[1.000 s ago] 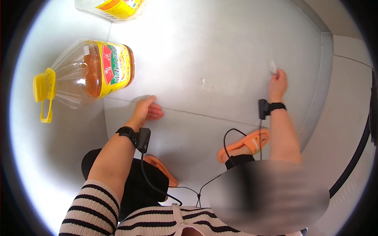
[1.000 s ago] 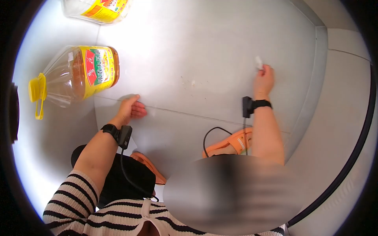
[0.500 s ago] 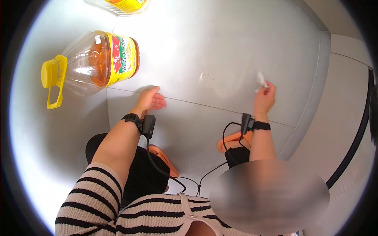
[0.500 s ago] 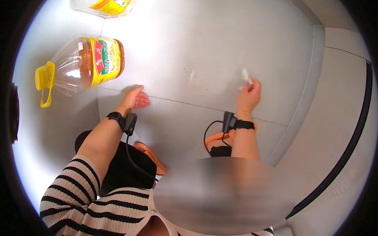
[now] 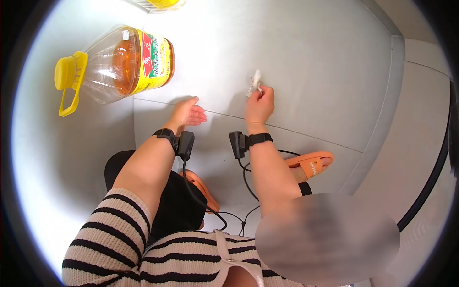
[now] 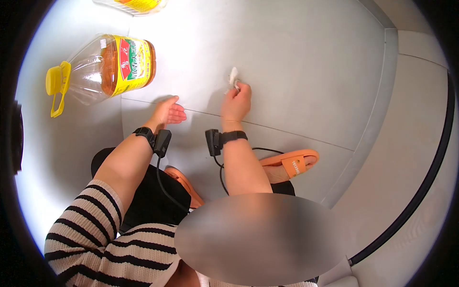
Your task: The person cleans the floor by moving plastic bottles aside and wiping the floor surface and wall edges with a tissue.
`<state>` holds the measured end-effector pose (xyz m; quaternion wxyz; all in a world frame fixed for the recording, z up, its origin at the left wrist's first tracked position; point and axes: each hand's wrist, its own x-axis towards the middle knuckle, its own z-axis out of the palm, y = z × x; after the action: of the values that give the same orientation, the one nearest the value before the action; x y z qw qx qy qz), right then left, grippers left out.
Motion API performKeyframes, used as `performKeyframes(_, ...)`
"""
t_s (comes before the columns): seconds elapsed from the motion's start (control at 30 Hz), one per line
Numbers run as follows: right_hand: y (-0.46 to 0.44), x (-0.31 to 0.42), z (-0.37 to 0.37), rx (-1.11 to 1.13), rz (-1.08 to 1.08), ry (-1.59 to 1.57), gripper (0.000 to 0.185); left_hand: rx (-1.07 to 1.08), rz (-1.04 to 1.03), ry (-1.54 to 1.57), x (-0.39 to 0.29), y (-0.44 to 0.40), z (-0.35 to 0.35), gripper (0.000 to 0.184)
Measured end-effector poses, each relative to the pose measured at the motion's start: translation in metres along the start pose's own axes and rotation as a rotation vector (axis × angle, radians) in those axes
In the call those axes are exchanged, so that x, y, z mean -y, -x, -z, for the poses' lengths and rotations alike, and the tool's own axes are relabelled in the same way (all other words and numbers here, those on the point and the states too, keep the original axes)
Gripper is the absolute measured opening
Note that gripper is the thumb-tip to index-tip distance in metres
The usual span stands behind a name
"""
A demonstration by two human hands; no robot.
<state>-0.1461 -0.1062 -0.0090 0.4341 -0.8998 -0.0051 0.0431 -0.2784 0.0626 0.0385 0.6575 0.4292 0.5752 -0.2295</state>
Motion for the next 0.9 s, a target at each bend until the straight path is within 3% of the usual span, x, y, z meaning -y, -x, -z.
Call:
performKeyframes(0.03,-0.001,0.002,0.003,0.002,0.001,-0.001,0.015,0.011,0.005,0.001,0.001,-0.002,0.001,0.055)
performKeyframes(0.1,-0.006,0.009,0.017,0.120,-0.269,-0.254,0.014,0.014,0.007,0.008,0.001,-0.004,0.007,0.056)
performKeyframes(0.17,-0.008,-0.006,0.052,0.077,-0.197,-0.161,0.014,0.037,-0.002,0.012,0.004,-0.005,0.006,0.057)
performKeyframes(0.23,-0.005,-0.025,0.088,0.011,-0.272,-0.088,0.014,0.047,0.008,0.021,0.006,-0.006,0.006,0.057)
performKeyframes(0.37,0.029,-0.056,0.077,-0.031,-0.242,0.236,0.015,0.043,-0.010,0.016,0.002,0.001,0.005,0.056)
performKeyframes(0.47,0.043,-0.022,0.030,-0.039,-0.070,0.153,0.016,0.046,-0.013,0.027,0.005,-0.002,0.005,0.055)
performKeyframes(0.53,0.040,-0.007,0.009,0.144,-0.222,-0.019,0.015,0.052,-0.026,0.026,0.003,-0.004,0.005,0.055)
performKeyframes(0.67,0.040,0.028,0.031,0.233,-0.428,-0.327,0.013,0.066,-0.029,0.036,0.003,-0.003,0.007,0.054)
performKeyframes(0.73,0.062,0.012,0.060,0.261,-0.004,0.007,0.013,0.076,-0.017,0.039,0.005,-0.002,0.007,0.053)
performKeyframes(0.77,0.078,0.002,0.069,0.265,-0.006,0.017,0.013,0.076,-0.019,0.038,0.006,-0.002,0.007,0.053)
performKeyframes(0.83,0.099,-0.009,0.075,0.474,0.255,0.304,0.015,0.083,-0.033,0.035,0.004,-0.004,0.005,0.053)
performKeyframes(0.9,0.092,-0.013,0.065,0.473,0.312,0.272,0.016,0.070,-0.049,0.034,0.007,-0.005,0.006,0.052)
